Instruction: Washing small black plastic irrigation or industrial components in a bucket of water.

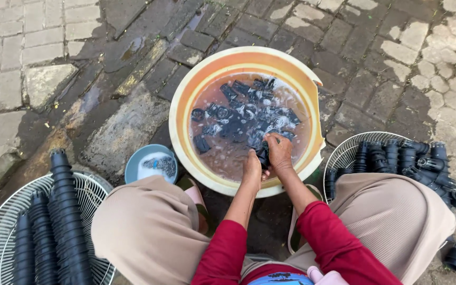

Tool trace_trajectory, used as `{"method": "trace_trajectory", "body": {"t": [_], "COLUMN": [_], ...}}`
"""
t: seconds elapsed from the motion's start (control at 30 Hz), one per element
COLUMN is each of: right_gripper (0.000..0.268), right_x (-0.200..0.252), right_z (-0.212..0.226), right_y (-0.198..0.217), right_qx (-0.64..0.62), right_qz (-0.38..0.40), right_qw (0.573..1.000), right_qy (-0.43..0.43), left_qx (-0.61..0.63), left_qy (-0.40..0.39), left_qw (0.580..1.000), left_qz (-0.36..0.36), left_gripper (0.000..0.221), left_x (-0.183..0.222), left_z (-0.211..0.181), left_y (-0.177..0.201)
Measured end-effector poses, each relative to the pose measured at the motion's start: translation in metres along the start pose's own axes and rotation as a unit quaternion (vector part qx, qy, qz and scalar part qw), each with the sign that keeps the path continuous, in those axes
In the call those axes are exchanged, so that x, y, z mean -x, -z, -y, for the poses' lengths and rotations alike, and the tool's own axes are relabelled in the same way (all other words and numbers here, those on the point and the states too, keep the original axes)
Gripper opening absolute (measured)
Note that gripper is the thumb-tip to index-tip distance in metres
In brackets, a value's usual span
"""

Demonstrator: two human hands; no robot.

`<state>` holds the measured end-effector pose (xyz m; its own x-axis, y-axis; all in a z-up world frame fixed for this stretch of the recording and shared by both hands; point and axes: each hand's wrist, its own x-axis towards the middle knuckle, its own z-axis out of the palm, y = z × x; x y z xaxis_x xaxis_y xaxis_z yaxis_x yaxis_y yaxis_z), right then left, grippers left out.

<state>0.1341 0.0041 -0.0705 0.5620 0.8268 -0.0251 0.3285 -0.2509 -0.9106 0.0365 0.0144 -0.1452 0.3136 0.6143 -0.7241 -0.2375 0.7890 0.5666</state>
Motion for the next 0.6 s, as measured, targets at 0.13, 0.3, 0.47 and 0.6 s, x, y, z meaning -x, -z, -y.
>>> {"method": "trace_trajectory", "body": {"t": [0.13,0.3,0.47,0.6], "right_gripper": [0.031,0.027,0.022,0.030], "right_x": [0.002,-0.027,-0.043,-0.048], "right_z": [0.016,-0.043,-0.038,-0.029], "right_y": [0.008,0.003,0.032,0.025], "right_qx": [-0.002,-0.036,-0.420,-0.298], "right_qz": [-0.065,-0.102,-0.140,-0.050], "right_qw": [0.998,0.973,0.868,0.953], "right_qy": [0.009,0.204,-0.226,0.028], "left_qx": [-0.074,-0.131,-0.053,-0.042], "left_qy": [-0.012,-0.057,-0.052,-0.066], "left_qw": [0.996,0.988,0.997,0.997], "left_qz": [-0.047,-0.052,-0.006,0.003], "left_gripper": [0.058,0.056,0.049,0.043], "left_x": [0.050,0.066,0.078,0.077], "left_z": [-0.052,-0.069,-0.071,-0.076], "left_y": [-0.019,-0.019,-0.020,-0.017]}}
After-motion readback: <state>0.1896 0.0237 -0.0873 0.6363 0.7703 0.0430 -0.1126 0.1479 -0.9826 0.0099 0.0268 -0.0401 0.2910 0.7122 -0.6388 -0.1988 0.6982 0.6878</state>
